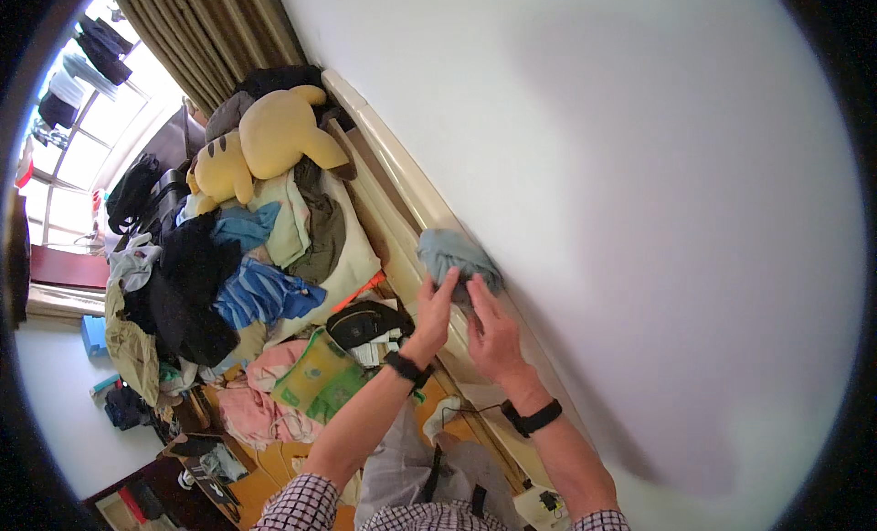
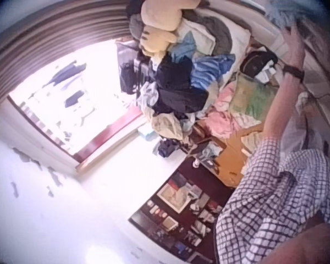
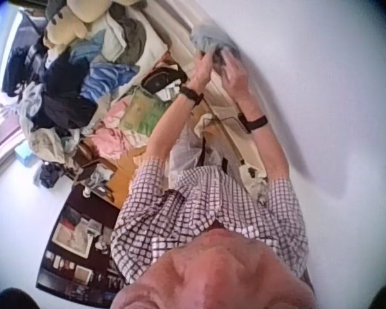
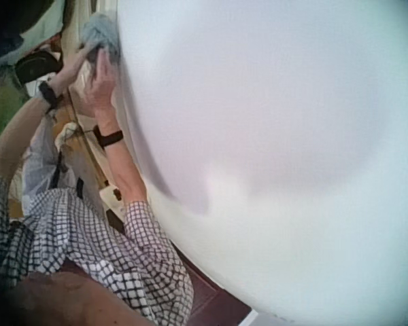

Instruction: The person wipes the headboard of a bed with a cloth. They move a stuffed animal to reach behind it and continue wiping the surface. The person then opens a drawer in the headboard and wipes the inside before closing it.

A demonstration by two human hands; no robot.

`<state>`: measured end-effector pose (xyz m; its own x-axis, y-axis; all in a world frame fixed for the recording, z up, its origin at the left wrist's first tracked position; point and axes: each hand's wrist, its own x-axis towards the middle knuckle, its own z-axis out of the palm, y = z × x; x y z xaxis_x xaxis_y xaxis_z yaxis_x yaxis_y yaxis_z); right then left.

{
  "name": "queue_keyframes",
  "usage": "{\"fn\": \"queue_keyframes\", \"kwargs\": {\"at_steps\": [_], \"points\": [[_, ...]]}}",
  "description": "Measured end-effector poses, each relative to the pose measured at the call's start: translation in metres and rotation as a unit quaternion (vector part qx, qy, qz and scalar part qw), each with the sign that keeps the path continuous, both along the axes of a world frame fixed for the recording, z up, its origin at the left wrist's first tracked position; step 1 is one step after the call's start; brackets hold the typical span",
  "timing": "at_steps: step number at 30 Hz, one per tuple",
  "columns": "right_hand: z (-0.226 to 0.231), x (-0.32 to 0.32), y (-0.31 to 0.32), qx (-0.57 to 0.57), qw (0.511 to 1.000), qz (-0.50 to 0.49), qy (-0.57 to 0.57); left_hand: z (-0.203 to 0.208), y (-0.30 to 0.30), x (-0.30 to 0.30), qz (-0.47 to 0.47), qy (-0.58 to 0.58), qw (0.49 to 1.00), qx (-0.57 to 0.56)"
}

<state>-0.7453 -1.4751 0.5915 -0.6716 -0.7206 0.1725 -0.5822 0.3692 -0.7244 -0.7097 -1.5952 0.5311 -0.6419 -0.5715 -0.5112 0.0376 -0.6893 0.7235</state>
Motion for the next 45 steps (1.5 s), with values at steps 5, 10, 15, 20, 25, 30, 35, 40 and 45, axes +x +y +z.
{"fn": "queue_keyframes", "kwargs": {"at_steps": [5, 10, 15, 20, 25, 30, 35, 40, 45], "points": [[-0.05, -0.027, 0.007, 0.121, 0.987, 0.021, 0.102, -0.062, -0.016, -0.053, -0.013, -0.052, 0.983, -0.178], [-0.062, -0.036, -0.011, 0.132, 0.982, 0.032, 0.134, -0.075, -0.039, -0.073, 0.0, -0.093, 0.963, -0.252], [-0.067, -0.065, -0.08, 0.132, 0.984, 0.044, 0.111, -0.087, -0.14, -0.127, 0.048, -0.103, 0.958, -0.265], [-0.08, -0.09, -0.155, 0.119, 0.985, 0.048, 0.116, -0.096, -0.234, -0.166, 0.069, -0.127, 0.931, -0.336], [-0.098, -0.111, -0.199, 0.121, 0.977, 0.065, 0.164, -0.102, -0.309, -0.198, 0.086, -0.152, 0.926, -0.335], [-0.102, -0.111, -0.203, 0.161, 0.96, 0.083, 0.214, -0.106, -0.352, -0.221, 0.082, -0.246, 0.901, -0.347], [-0.105, -0.111, -0.201, 0.163, 0.96, 0.093, 0.21, -0.094, -0.372, -0.208, 0.013, -0.273, 0.914, -0.298], [-0.109, -0.112, -0.2, 0.169, 0.953, 0.1, 0.229, -0.079, -0.353, -0.184, -0.06, -0.259, 0.92, -0.288], [-0.111, -0.112, -0.199, 0.151, 0.956, 0.102, 0.229, -0.068, -0.321, -0.184, -0.06, -0.307, 0.891, -0.328]]}}
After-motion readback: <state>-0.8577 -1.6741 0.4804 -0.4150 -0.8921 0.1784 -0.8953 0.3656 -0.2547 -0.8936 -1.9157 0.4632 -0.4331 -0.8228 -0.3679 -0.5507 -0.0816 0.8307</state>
